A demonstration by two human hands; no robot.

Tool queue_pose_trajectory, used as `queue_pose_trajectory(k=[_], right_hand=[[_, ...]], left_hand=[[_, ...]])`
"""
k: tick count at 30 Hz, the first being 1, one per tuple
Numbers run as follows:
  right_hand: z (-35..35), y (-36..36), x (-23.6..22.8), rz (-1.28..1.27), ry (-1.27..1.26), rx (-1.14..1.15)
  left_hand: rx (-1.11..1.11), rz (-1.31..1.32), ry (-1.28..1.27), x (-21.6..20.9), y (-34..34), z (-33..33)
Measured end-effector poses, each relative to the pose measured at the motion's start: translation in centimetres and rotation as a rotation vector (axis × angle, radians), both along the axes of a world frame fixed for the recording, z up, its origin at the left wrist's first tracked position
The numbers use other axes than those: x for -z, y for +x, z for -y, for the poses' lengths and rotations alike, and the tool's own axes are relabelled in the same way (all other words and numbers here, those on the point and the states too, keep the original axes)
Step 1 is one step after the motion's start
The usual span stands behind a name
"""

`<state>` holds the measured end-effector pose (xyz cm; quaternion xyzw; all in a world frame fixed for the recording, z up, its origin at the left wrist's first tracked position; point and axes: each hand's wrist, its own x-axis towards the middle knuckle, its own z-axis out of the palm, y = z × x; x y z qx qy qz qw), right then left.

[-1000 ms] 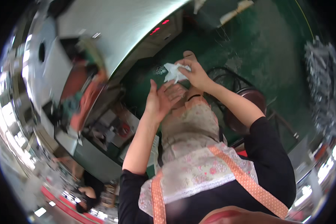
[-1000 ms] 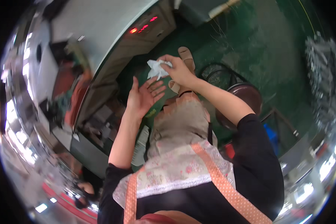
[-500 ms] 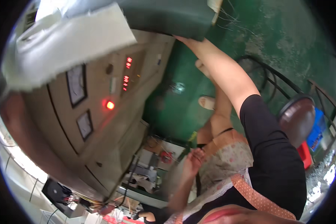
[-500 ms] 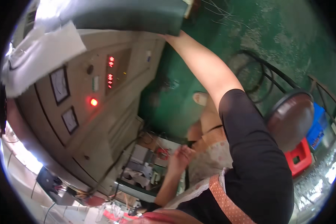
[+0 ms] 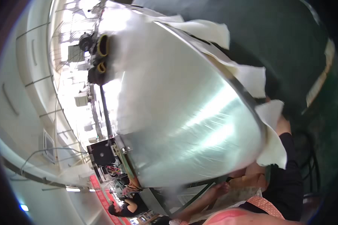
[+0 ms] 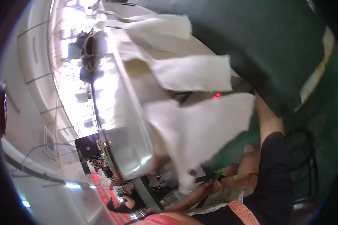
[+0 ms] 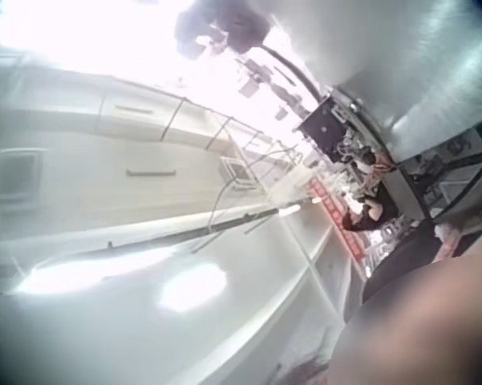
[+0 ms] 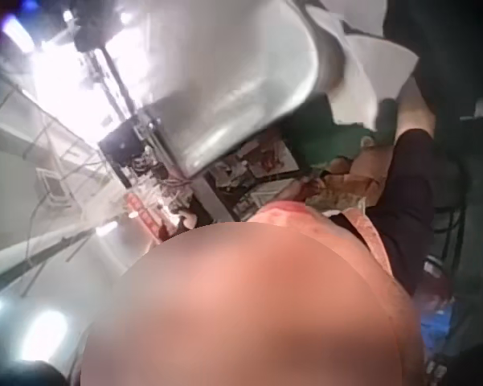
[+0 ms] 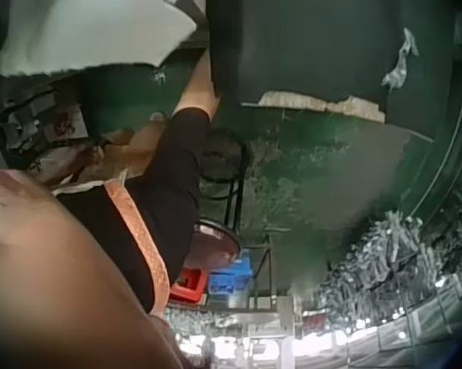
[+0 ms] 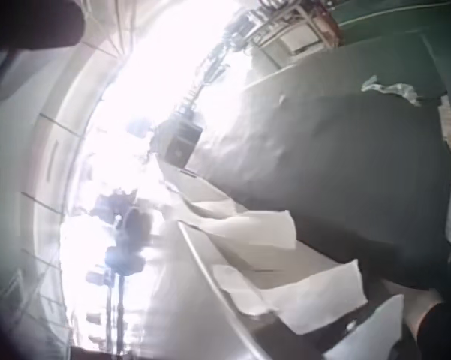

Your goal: The person wraps white tape around the fingers of a glove by hand, then puts the glove on and continues wrapping more tape around the gloved fingers.

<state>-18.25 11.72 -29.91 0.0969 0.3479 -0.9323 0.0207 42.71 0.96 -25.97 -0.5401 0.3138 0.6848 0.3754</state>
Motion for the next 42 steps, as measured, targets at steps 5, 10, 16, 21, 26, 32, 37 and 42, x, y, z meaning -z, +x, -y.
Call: queue_pose_trajectory(k=[5,10,16,21,26,32,37,42], right_hand=[[5.5,1.1,0.0,-0.009,0.13,-0.211],[6.3,3.7,0.7,-0.001,0.295,-0.354],[3.9,9.6,3.0,0.037,0.523,-0.499],[-0.3,16.5,6.9,0.111,0.737,-0.608],[-8.3,26.2,8.5,0.19,1.005,-0.74],[-24.7,34.0,7.2,0.322,1.424,-0.768],[-28.0,42.5,-6.0,-0.094,1.198,-1.363],[-30.2,38.5,-18.7,-0.3,1.425,-1.721]], left_hand=[[0.0,-0.19,0.03,-0.5,-2.5,-1.8],[0.092,-0.059,-0.219,-2.6,-5.0,-3.9],[-0.038,-0.154,-0.08,-0.2,-1.4,-1.9],[-0.075,-0.162,-0.095,-4.2,-4.2,-3.9],[0.179,-0.257,-0.23,-8.3,-5.8,-4.7],[0.659,-0.476,-0.403,-24.5,-17.5,-10.3],[0.62,-0.982,-0.587,-33.2,-26.1,-9.6],[0.721,-1.333,-1.209,-35.6,-43.6,-7.6]])
